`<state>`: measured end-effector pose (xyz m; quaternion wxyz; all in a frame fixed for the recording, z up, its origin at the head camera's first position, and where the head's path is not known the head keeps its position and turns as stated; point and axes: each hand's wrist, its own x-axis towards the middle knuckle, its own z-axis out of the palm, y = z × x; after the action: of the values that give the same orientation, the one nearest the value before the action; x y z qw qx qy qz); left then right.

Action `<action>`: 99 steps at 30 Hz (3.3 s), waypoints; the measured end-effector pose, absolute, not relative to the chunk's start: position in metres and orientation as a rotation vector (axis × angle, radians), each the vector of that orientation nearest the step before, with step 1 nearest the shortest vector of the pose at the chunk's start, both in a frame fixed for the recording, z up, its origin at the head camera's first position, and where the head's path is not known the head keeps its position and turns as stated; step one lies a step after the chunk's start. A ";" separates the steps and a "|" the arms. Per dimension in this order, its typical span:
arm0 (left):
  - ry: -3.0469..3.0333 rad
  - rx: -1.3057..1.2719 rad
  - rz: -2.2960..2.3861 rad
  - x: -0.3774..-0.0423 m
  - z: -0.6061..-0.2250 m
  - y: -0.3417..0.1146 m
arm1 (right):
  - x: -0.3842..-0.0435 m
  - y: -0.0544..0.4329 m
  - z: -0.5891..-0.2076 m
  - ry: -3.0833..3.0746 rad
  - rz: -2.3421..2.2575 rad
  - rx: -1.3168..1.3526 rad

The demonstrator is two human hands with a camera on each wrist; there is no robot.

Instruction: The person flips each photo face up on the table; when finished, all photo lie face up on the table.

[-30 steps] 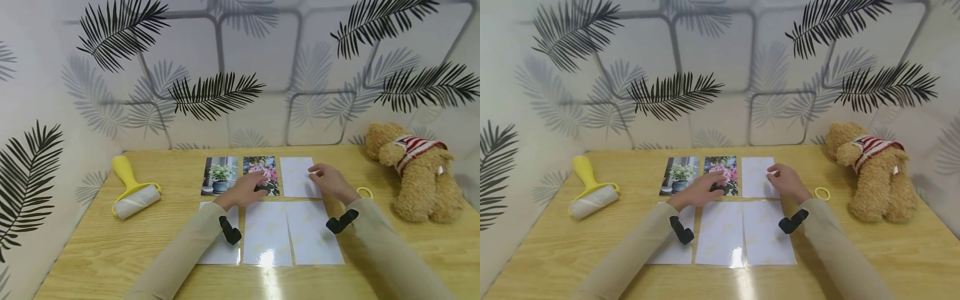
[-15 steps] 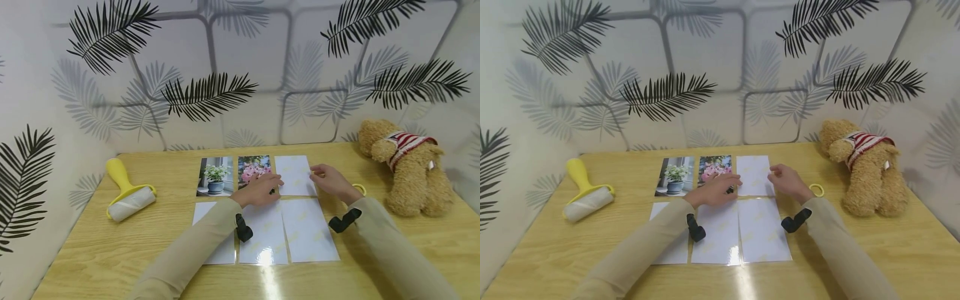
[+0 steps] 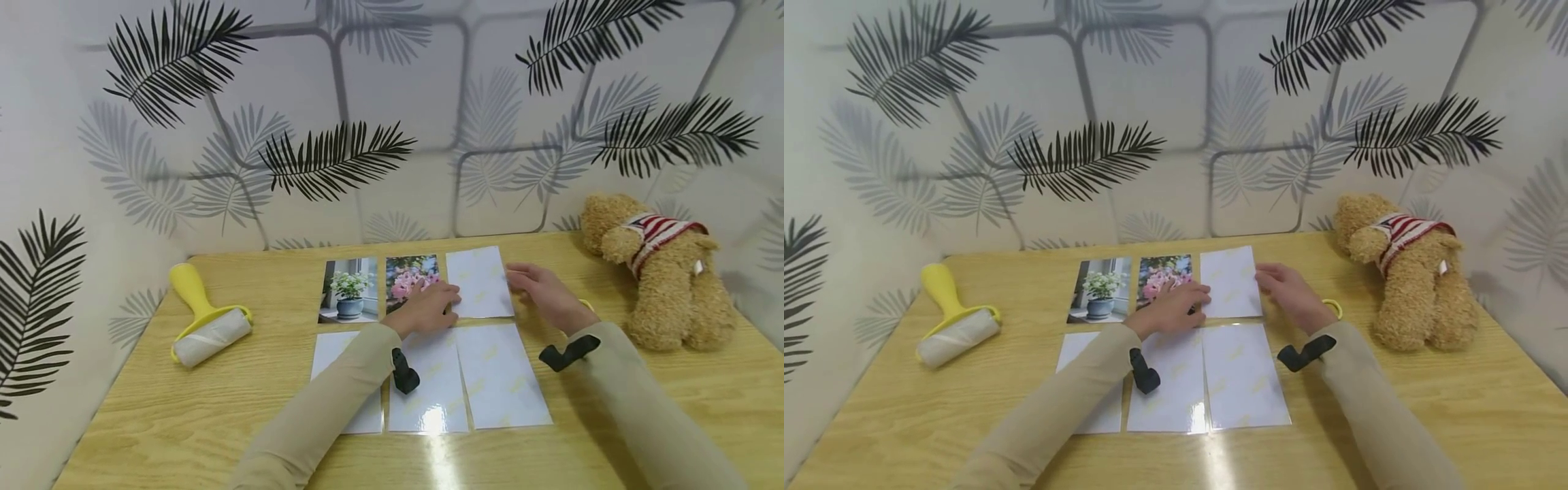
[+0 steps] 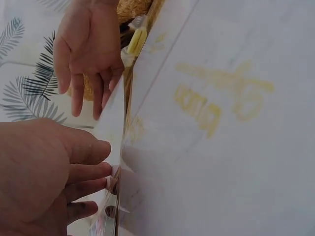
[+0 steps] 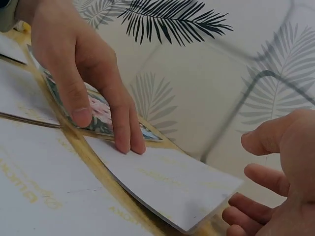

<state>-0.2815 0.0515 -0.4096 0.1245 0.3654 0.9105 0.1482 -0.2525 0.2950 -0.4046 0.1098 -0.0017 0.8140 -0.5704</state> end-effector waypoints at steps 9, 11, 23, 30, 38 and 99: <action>2.646 1.086 0.604 -0.281 -0.415 0.048 | -0.251 0.292 -0.405 2.367 -1.825 -0.153; 2.633 1.095 0.629 -0.282 -0.415 0.047 | -0.251 0.288 -0.405 2.434 -1.751 -0.197; 2.629 0.889 1.220 -0.284 -0.412 0.048 | -0.248 0.274 -0.396 2.477 -1.780 -0.205; 2.069 0.356 1.739 -0.281 -0.405 0.056 | -0.243 0.277 -0.393 2.426 -1.789 -0.137; 1.804 0.273 1.916 -0.281 -0.404 0.060 | -0.244 0.273 -0.397 2.482 -1.739 -0.127; 2.442 1.119 0.732 -0.271 -0.401 0.095 | -0.238 0.283 -0.376 2.660 -1.440 -0.190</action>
<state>-0.2715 0.0950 -0.4009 0.1778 0.3957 0.8630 0.2589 -0.2381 0.2829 -0.3765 0.0553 -0.0626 0.8763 -0.4745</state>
